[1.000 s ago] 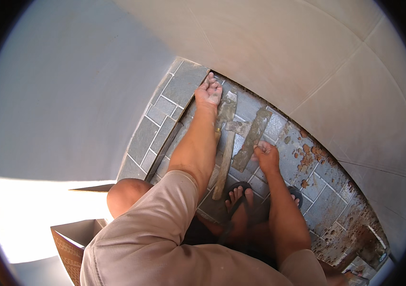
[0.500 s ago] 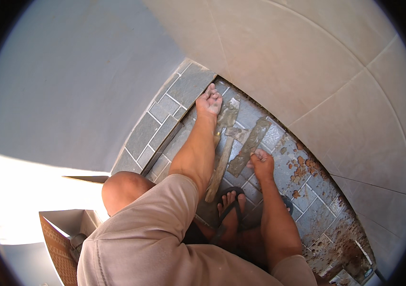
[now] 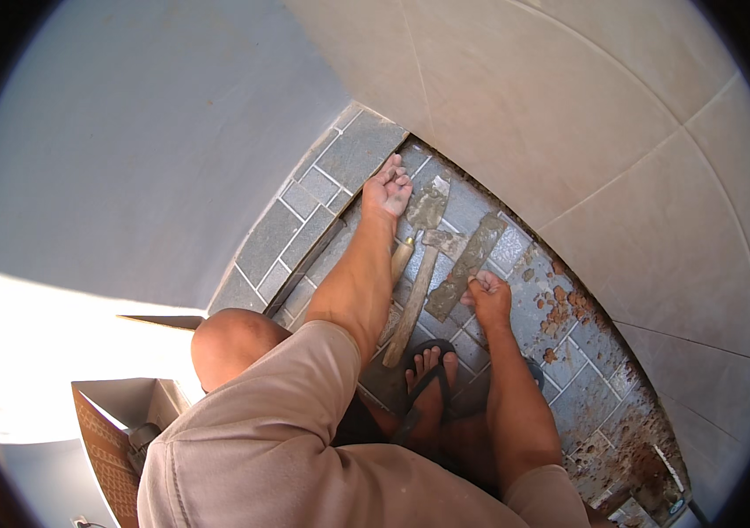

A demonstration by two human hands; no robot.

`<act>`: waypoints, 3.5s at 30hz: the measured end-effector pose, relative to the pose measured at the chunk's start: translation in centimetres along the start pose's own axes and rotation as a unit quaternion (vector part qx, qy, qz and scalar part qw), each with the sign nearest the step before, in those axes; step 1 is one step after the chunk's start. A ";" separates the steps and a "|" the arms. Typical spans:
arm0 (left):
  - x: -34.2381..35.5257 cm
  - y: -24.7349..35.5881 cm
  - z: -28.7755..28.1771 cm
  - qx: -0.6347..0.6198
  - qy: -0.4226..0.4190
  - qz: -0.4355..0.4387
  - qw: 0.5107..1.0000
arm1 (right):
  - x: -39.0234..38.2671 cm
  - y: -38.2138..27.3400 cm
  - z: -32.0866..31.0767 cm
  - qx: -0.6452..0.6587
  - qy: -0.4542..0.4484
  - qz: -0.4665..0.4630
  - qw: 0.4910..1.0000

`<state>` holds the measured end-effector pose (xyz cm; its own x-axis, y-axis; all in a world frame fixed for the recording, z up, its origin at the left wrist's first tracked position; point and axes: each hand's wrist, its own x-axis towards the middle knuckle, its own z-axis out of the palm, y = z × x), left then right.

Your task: The person is installing floor tiles in a small room. They use a trowel to spread adhesive on the floor and a hammer to tap the tiles into place, ensuring they are level and properly aligned.

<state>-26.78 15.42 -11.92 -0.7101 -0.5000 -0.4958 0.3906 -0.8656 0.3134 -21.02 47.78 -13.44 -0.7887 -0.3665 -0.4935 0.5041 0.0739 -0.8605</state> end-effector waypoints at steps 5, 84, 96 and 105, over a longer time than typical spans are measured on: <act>-0.3 0.3 0.2 0.018 0.041 0.013 0.999 | 0.1 0.2 0.0 -0.005 0.005 -0.001 1.000; -28.6 16.5 2.9 0.075 -0.151 -0.136 0.976 | -12.9 -12.4 10.9 -0.146 0.014 -0.092 0.985; -30.4 13.4 4.0 0.220 -0.207 -0.271 0.914 | -17.0 -23.9 7.3 -0.468 0.094 -0.278 0.833; -31.0 13.0 3.8 0.255 -0.242 -0.294 0.889 | -17.6 -24.4 6.3 -0.491 0.098 -0.246 0.830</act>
<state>-1.97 19.79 10.60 -0.9207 0.2127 -0.3272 -0.3602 -0.7857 0.5028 -17.26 46.55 17.06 -0.9048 -0.4254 0.0192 -0.3492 0.7155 -0.6051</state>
